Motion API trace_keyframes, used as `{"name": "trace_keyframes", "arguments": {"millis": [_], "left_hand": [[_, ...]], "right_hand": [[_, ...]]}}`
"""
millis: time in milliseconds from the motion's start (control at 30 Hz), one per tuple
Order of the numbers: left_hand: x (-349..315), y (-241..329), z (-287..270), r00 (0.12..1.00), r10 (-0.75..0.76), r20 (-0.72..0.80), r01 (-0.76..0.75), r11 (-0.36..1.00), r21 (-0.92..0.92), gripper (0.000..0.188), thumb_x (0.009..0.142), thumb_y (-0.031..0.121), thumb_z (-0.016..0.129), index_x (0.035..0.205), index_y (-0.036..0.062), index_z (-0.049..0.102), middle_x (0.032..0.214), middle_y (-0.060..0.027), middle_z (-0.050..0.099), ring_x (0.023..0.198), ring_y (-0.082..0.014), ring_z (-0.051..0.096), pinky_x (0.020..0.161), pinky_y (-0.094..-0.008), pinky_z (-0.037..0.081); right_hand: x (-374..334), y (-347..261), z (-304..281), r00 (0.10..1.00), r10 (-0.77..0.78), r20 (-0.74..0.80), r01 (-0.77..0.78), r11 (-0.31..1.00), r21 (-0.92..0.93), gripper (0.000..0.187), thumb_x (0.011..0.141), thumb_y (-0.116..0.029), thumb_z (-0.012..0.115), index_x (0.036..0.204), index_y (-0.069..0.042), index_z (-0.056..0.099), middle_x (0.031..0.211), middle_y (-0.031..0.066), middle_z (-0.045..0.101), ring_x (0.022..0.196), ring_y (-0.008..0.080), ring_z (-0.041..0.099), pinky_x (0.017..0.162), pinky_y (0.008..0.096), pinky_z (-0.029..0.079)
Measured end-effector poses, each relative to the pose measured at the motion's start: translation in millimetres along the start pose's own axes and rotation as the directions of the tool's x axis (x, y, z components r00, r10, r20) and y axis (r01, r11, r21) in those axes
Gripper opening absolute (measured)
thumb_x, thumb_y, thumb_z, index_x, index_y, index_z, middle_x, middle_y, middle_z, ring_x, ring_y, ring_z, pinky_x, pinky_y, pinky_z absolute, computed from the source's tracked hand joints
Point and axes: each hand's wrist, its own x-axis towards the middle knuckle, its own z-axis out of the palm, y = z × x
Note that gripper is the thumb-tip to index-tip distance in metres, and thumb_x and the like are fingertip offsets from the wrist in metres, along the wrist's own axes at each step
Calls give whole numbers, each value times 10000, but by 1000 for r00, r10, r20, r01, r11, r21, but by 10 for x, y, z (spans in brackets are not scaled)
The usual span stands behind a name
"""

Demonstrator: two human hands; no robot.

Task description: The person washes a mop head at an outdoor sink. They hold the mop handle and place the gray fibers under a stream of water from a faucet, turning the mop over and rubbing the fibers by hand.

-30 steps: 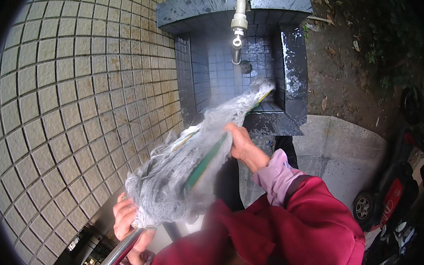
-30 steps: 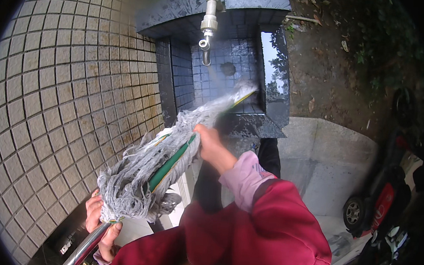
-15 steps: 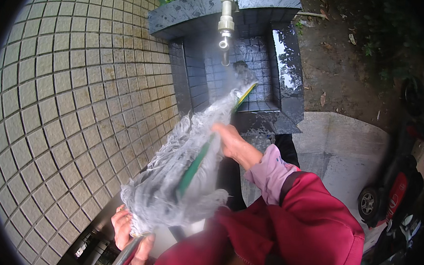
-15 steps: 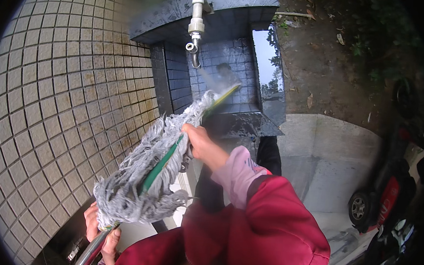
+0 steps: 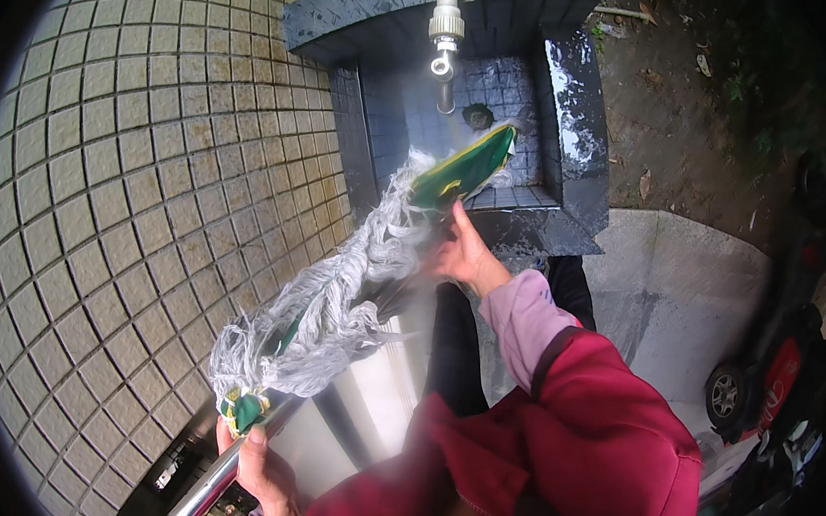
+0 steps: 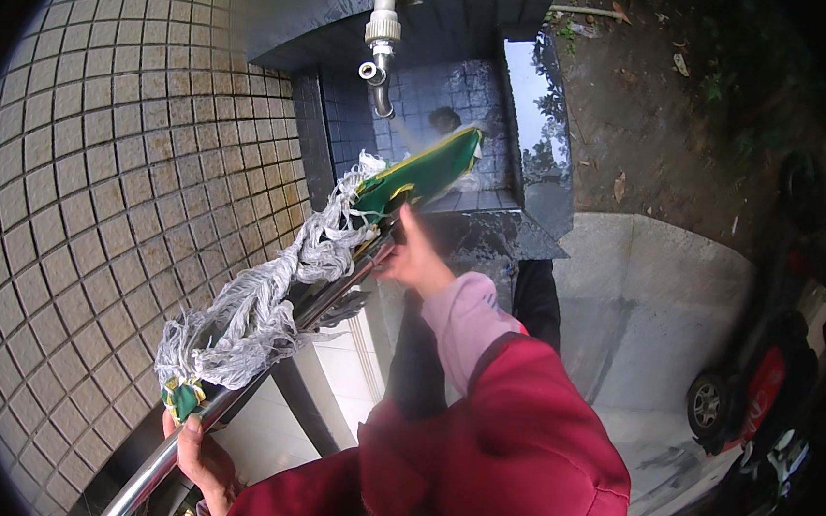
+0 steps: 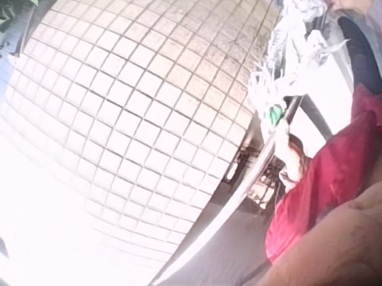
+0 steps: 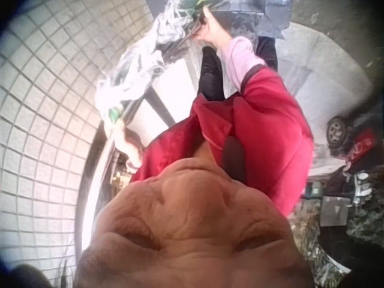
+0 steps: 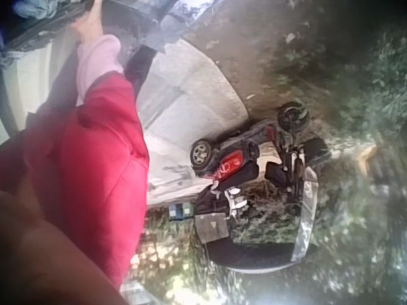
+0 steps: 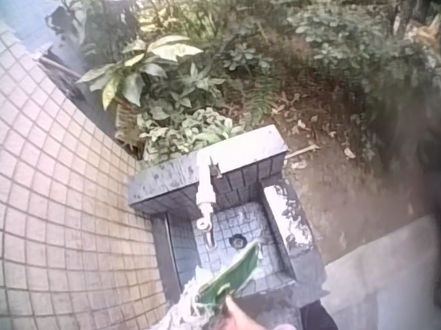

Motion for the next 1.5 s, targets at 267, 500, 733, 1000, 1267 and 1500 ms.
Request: {"name": "trace_keyframes", "arguments": {"millis": [267, 500, 733, 1000, 1267, 1500], "left_hand": [[-33, -167, -304, 998, 52, 21, -53, 994, 97, 553, 657, 320, 626, 1054, -32, 469, 927, -102, 522, 839, -199, 500, 780, -302, 393], [-188, 39, -1602, 999, -32, -12, 32, 999, 3, 655, 682, 260, 583, 1221, -45, 368, 1077, -148, 514, 1009, -234, 494, 888, -374, 384], [-304, 265, -2015, 958, 196, -211, -193, 981, 36, 636, 695, 248, 576, 1224, -39, 368, 1076, -139, 518, 1002, -233, 500, 887, -376, 387], [-374, 300, -2198, 926, 232, -298, -238, 971, 18, 615, 710, 234, 568, 1227, -33, 369, 1076, -129, 523, 995, -233, 506, 886, -379, 389], [-274, 121, -2144, 950, 181, -255, -232, 955, -187, 594, 725, 220, 560, 1230, -26, 369, 1076, -119, 528, 987, -232, 512, 886, -381, 392], [16, -322, -652, 1000, -3, -1, 2, 923, -385, 548, 701, 209, 620, 1157, -26, 428, 1010, -104, 511, 905, -184, 508, 815, -310, 405]], "right_hand": [[159, 382, 225, 951, -151, 269, 50, 936, 348, 452, 770, -429, 555, 1070, -91, 547, 1086, 100, 566, 984, 288, 526, 898, 487, 367], [-501, 1180, 580, 953, -102, 285, 11, 953, 302, 431, 799, -440, 530, 1050, -89, 536, 1026, 97, 585, 936, 268, 552, 822, 448, 442], [-899, 1974, 760, 927, -89, 363, -3, 970, 244, 425, 814, -380, 495, 1151, -125, 451, 1121, 58, 510, 1044, 249, 475, 889, 474, 361], [-1072, 2295, 805, 900, 8, 435, -118, 967, 225, 405, 838, -373, 489, 1136, -101, 450, 1136, 90, 506, 1064, 273, 467, 935, 477, 339], [-792, 1938, 631, 924, -36, 381, 8, 997, 74, 638, 778, -367, 547, 1270, -276, 152, 1151, 48, 463, 1002, 206, 509, 630, 387, 490], [14, 593, 190, 968, -236, 81, 236, 972, 10, 402, 721, -256, 563, 1076, -97, 463, 995, 107, 524, 890, 258, 541, 721, 444, 481]]}}
